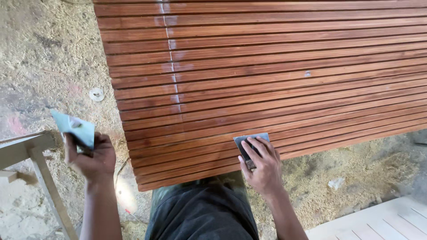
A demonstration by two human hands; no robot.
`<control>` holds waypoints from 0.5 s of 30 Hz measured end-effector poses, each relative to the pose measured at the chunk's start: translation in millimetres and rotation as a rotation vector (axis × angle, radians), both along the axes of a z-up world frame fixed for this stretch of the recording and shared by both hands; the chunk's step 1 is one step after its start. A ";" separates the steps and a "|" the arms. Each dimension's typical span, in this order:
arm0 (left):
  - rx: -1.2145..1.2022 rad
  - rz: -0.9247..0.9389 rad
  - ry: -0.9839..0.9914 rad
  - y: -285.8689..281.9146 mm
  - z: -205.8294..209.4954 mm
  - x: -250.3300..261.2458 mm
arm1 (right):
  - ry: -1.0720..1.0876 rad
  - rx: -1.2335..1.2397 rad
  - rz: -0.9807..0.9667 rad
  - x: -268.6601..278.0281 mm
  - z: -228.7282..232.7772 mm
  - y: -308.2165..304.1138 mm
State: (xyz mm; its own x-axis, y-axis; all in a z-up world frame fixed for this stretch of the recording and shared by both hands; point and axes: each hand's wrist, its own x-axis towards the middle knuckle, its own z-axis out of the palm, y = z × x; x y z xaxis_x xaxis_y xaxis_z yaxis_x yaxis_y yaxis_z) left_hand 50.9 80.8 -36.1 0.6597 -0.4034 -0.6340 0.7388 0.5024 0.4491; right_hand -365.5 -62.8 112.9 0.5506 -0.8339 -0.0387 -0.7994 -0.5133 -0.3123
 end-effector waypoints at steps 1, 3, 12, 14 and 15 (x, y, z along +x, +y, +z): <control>0.009 -0.021 0.010 10.5 -2.9 -1.7 | 0.011 0.010 -0.005 0.4 0.1 0.2; 0.023 -0.062 0.032 25.6 -6.7 -8.6 | 0.008 -0.001 0.003 -0.2 -2.2 -1.3; 0.179 -0.259 0.039 38.6 -3.1 -55.6 | 0.050 -0.003 0.027 2.1 -18.0 -2.6; 0.153 -0.271 0.012 36.7 -2.9 -57.2 | 0.071 0.007 0.030 -0.5 -15.5 -3.4; 0.141 -0.272 -0.002 37.3 -1.5 -57.4 | 0.074 0.015 0.034 -2.2 -13.5 -5.0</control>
